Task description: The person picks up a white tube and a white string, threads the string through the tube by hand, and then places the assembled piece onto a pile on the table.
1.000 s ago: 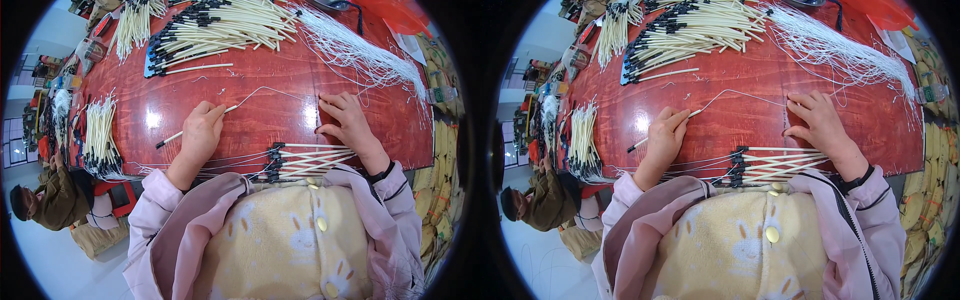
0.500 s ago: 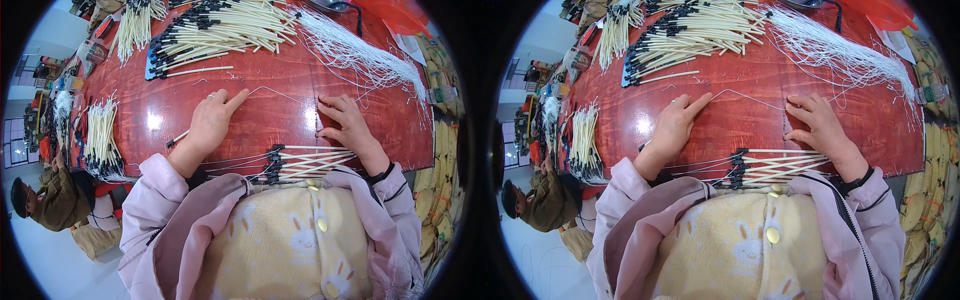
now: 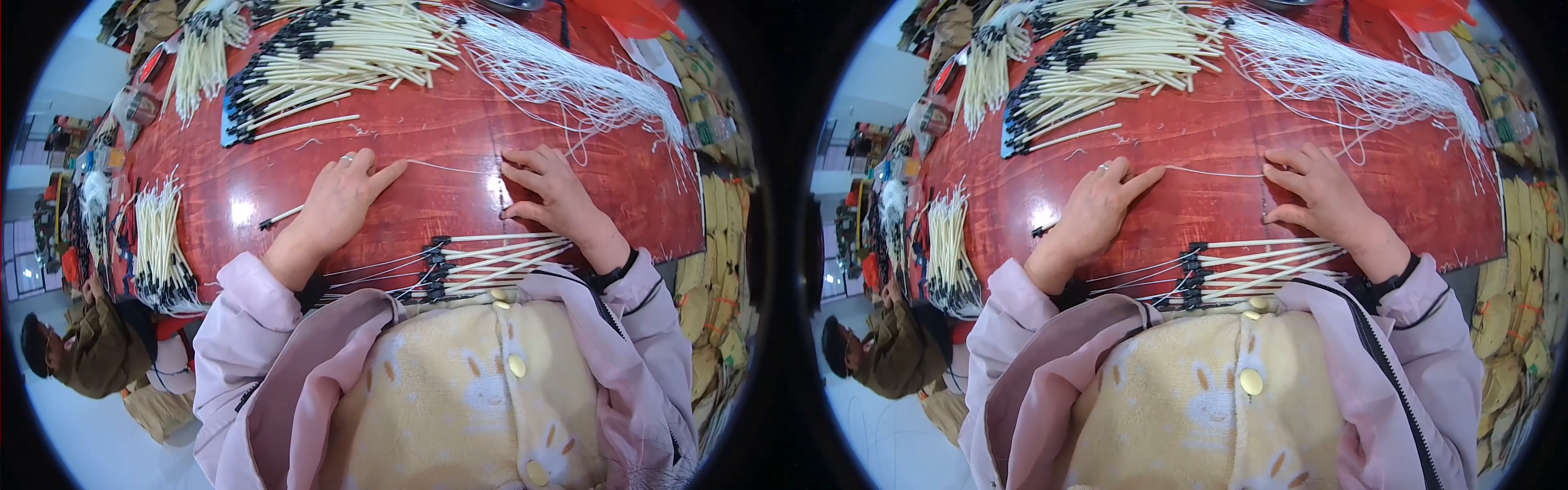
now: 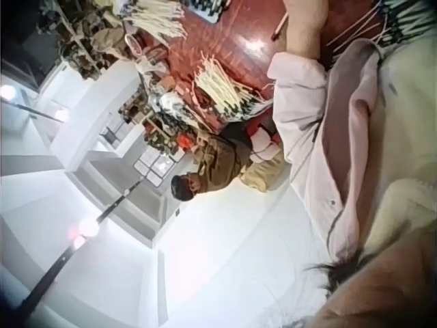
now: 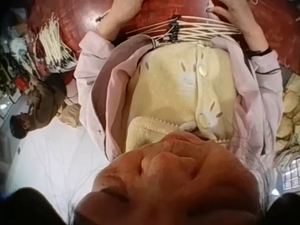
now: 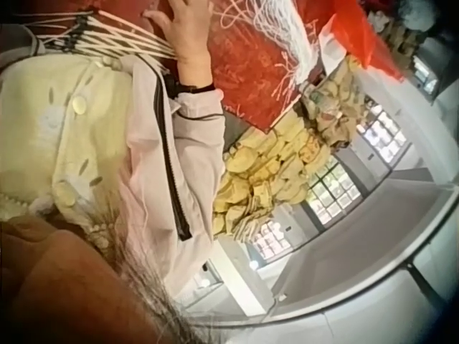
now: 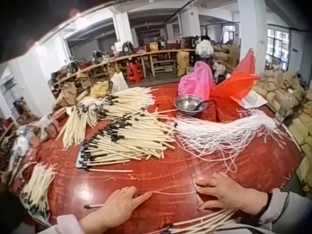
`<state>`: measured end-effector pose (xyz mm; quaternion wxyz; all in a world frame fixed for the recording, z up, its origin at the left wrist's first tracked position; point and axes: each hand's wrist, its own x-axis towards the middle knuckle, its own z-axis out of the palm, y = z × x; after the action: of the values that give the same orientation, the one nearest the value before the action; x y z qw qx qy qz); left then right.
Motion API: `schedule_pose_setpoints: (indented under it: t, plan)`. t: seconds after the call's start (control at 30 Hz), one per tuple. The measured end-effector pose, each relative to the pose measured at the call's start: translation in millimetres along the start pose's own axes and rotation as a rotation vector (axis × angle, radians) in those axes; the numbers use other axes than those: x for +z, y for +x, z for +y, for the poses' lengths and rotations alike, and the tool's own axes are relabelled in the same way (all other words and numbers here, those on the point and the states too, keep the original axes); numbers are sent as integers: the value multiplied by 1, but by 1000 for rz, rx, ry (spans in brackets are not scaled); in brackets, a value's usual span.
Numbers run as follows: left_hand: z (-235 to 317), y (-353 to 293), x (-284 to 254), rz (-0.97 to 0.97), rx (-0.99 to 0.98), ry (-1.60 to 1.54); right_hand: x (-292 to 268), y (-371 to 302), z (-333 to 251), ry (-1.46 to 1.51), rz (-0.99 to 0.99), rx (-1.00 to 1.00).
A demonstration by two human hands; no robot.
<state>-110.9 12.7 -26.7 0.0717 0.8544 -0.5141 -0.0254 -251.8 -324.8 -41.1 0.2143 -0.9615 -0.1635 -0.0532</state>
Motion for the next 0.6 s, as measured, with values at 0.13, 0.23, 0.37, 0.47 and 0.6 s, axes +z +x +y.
schedule_pose_setpoints:
  t: [0.13,0.23,0.37,0.47,0.6]
  plan:
    - [3,-7,4,65,45,-107,-2,-1,-2,-50,-40,-47]
    - [6,-17,11,140,-103,-160,-3,-6,-4,-69,-78,-54]
    - [8,-18,17,162,-181,-171,-4,-6,-4,-118,-130,-68]
    - [16,-5,24,150,-171,-137,3,-4,-8,-134,-135,-76]
    - [51,50,34,142,-51,-33,14,-1,-11,-136,-146,-93]
